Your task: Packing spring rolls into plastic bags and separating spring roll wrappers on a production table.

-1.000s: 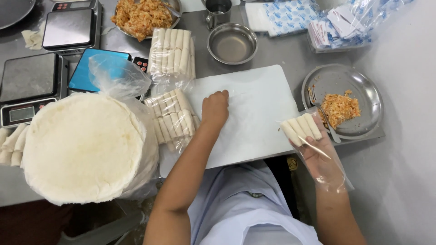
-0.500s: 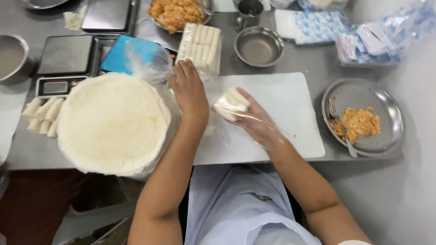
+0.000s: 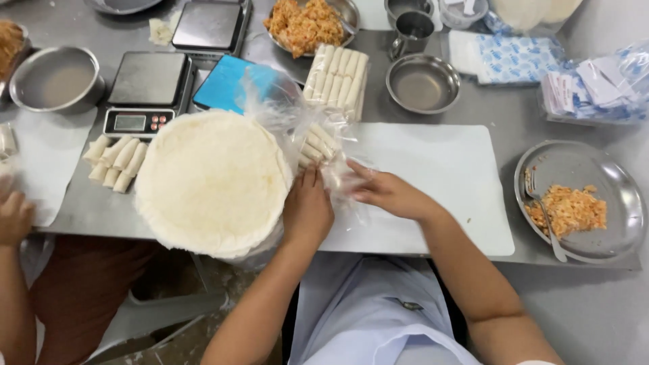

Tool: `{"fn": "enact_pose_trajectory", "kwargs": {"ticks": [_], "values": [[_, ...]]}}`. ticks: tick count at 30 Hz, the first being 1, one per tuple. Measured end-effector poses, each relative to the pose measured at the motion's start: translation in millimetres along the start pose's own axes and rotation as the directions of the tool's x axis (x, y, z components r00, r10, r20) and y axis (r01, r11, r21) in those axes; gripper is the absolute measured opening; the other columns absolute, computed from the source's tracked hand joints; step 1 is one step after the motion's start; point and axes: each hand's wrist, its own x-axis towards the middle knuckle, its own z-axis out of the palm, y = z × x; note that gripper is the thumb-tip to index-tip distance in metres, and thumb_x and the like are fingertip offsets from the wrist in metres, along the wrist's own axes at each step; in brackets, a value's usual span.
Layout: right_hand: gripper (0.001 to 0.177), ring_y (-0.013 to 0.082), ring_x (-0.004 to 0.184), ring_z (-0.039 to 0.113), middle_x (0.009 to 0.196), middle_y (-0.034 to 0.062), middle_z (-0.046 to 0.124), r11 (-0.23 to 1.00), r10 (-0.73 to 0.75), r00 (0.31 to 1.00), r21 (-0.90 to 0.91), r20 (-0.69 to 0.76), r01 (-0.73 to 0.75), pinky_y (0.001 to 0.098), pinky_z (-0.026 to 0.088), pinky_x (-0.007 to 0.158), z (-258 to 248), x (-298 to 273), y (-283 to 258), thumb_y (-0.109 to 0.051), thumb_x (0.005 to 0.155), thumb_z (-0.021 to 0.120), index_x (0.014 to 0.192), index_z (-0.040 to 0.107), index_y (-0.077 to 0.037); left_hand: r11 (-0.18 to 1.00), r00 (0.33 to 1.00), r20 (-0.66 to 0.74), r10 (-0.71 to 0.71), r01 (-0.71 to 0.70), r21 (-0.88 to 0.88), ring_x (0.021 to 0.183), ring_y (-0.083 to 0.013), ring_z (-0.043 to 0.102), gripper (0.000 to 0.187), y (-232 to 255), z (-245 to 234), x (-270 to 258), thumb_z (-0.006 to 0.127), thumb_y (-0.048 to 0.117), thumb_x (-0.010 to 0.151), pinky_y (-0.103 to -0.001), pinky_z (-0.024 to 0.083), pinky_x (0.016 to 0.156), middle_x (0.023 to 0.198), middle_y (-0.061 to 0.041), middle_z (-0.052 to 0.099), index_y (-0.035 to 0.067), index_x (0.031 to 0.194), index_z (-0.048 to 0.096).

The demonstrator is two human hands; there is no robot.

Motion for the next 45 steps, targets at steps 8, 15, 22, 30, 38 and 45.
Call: {"fn": "enact_pose_trajectory", "kwargs": {"ticks": [8, 15, 22, 30, 38, 45], "values": [[0.031, 0.0186, 0.085, 0.063, 0.104, 0.0063, 0.065, 0.77, 0.071, 0.676, -0.391, -0.733, -0.505, 0.0327, 0.051, 0.075, -57.9, -181.9, 108.8, -0.027, 0.097, 0.069, 0.119, 0.077, -0.007, 0.947, 0.884, -0.364, 0.293, -0.321, -0.015, 0.114, -0.0349, 0.064, 0.032, 35.1, -60.3, -61.7, 0.057, 0.015, 0.096, -0.046, 0.048, 0.086, 0.136, -0.012, 0.063, 0.012, 0.128, 0.064], [0.019, 0.0169, 0.072, 0.065, 0.089, 0.0055, 0.067, 0.764, -0.008, 0.569, -0.372, -0.822, -0.528, 0.0314, 0.053, 0.071, -36.6, -189.0, 120.2, -0.014, 0.09, 0.08, 0.102, 0.08, 0.001, 0.969, 0.865, -0.493, 0.093, 0.036, 0.245, 0.121, -0.0414, 0.058, 0.041, -11.3, -115.5, -86.0, 0.061, 0.03, 0.103, -0.052, 0.04, 0.099, 0.142, -0.025, 0.061, 0.007, 0.137, 0.062], [0.014, 0.0145, 0.071, 0.065, 0.083, 0.0028, 0.073, 0.825, 0.307, 0.594, -0.103, -0.743, -0.556, 0.026, 0.052, 0.073, -80.4, -206.6, 108.0, -0.021, 0.089, 0.079, 0.094, 0.081, -0.008, 0.855, 0.938, -0.322, 0.126, 0.062, 0.515, 0.142, -0.0374, 0.057, 0.068, -29.3, -105.5, -86.2, 0.047, 0.056, 0.1, -0.047, 0.046, 0.114, 0.154, -0.019, 0.061, 0.01, 0.148, 0.064], [0.054, 0.0338, 0.106, 0.061, 0.124, 0.0061, 0.067, 0.007, -0.047, 0.598, -0.599, -0.8, -0.801, 0.0473, 0.054, 0.078, -162.5, -238.8, 105.7, -0.023, 0.072, 0.076, 0.126, 0.078, -0.027, 0.796, 0.908, -0.333, 0.255, -0.001, 0.605, 0.125, -0.0302, 0.069, 0.044, -53.6, -117.9, -76.5, 0.053, 0.039, 0.106, -0.035, 0.06, 0.095, 0.14, -0.008, 0.071, 0.016, 0.14, 0.068], [0.033, 0.024, 0.084, 0.063, 0.084, -0.0009, 0.067, 0.282, -0.351, 0.716, -0.797, -0.604, -0.534, 0.0427, 0.037, 0.081, -104.4, -140.6, 66.4, -0.033, 0.112, 0.062, 0.085, 0.068, -0.014, 0.946, 0.632, -0.729, -0.264, 0.318, -0.067, 0.078, -0.0271, 0.036, 0.066, -170.6, -172.2, -96.8, 0.084, 0.003, 0.139, -0.048, 0.025, 0.067, 0.082, -0.015, 0.04, -0.011, 0.082, 0.055], [0.095, 0.0321, 0.138, 0.052, 0.156, 0.0155, 0.042, 0.904, -0.182, 0.901, 0.292, -0.394, 0.311, 0.0436, 0.05, 0.108, 15.3, -69.4, -29.8, -0.063, 0.087, 0.069, 0.157, 0.026, -0.014, -0.063, 0.503, -0.133, -0.854, -0.355, -0.933, 0.116, -0.0328, 0.072, 0.054, -2.2, -127.9, -59.1, 0.068, 0.043, 0.084, -0.053, 0.065, 0.104, 0.125, -0.014, 0.072, 0.005, 0.122, 0.067]]}}
